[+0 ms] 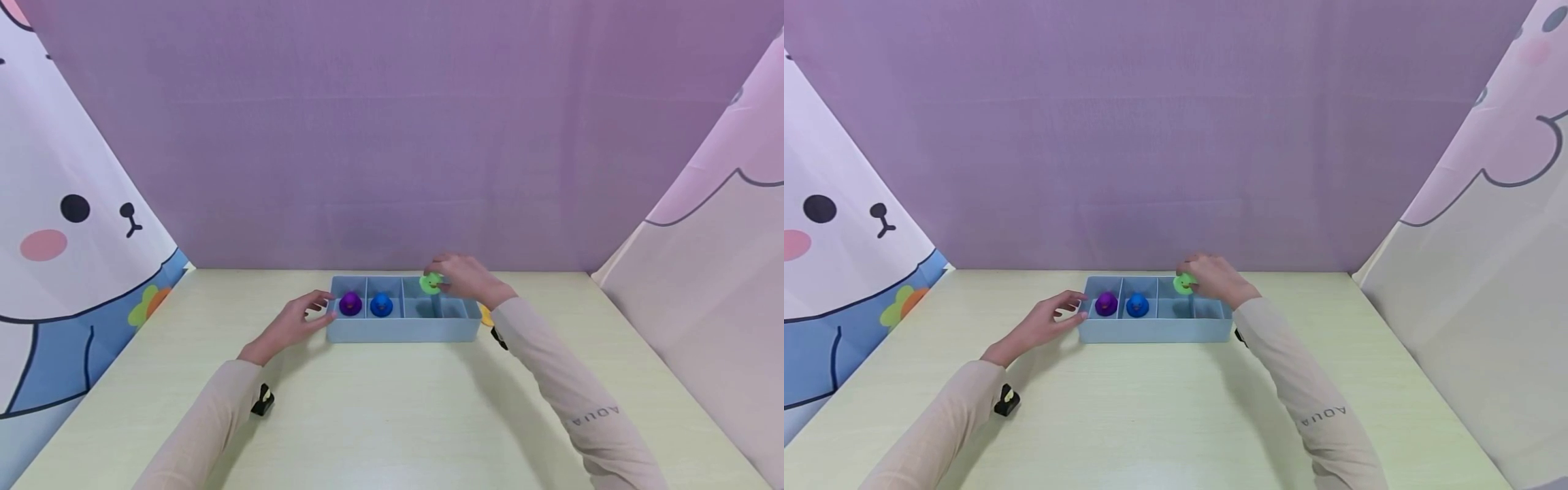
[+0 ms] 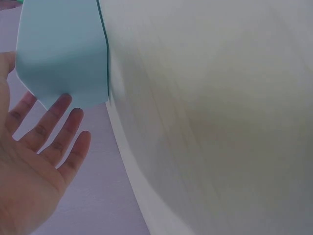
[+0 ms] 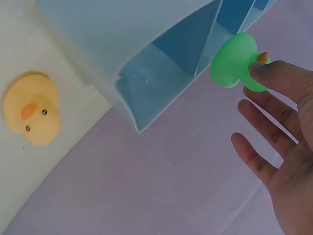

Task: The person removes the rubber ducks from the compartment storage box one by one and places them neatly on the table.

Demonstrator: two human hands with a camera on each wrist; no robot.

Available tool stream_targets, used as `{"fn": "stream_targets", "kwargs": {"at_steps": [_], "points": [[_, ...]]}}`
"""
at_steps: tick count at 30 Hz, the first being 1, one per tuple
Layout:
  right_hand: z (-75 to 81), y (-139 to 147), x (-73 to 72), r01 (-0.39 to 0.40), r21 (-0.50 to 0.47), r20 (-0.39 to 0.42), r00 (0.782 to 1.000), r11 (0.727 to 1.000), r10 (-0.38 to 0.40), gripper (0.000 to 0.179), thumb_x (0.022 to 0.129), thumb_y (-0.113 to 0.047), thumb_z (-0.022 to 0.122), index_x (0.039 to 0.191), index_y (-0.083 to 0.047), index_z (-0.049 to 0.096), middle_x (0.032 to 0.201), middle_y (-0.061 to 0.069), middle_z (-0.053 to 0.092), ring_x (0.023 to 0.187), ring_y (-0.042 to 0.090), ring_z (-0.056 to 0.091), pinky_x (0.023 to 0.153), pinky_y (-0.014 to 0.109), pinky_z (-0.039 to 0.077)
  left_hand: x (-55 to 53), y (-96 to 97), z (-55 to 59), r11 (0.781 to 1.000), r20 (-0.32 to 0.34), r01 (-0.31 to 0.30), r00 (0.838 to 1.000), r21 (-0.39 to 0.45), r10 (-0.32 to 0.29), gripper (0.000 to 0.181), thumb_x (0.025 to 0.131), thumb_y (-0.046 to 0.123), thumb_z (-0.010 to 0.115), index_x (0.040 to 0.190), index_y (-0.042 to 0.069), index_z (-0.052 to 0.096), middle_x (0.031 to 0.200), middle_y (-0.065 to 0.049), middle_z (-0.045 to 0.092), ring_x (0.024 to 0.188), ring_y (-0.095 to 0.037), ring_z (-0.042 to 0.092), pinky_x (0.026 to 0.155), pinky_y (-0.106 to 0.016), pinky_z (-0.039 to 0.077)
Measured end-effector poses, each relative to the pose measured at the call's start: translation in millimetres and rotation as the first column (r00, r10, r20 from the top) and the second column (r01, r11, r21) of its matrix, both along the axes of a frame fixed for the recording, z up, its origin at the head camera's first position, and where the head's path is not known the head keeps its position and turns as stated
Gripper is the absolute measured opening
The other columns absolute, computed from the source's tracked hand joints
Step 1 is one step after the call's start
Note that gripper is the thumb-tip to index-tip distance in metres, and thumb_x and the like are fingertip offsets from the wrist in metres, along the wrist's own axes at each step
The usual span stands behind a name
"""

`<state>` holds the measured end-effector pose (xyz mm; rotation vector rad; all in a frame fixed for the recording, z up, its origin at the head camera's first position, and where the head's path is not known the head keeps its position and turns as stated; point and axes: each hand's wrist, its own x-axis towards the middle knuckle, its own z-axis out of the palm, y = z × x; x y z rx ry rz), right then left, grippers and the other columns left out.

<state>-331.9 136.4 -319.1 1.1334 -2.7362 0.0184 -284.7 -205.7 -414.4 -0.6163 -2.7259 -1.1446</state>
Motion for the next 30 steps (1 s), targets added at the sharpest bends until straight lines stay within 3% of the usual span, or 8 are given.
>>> {"fn": "stream_targets", "kwargs": {"at_steps": [30], "points": [[-0.8,75.7,6.8,0.112,-0.043,0.009,0.994,0.993,-0.112,0.030,0.075,-0.006,0.073,0.103,-0.012,0.067,0.103,0.004,0.064,0.094,0.022,0.060,0.078,0.041,0.052,0.1,-0.5,0.2,1.000,-0.011,0.016,1.000,0.011,-0.016,0.047,0.088,0.036,0.060,0.124,0.006,0.052,0.116,-0.016,0.060,0.105,-0.036,0.056,0.089,-0.049,0.047]]}}
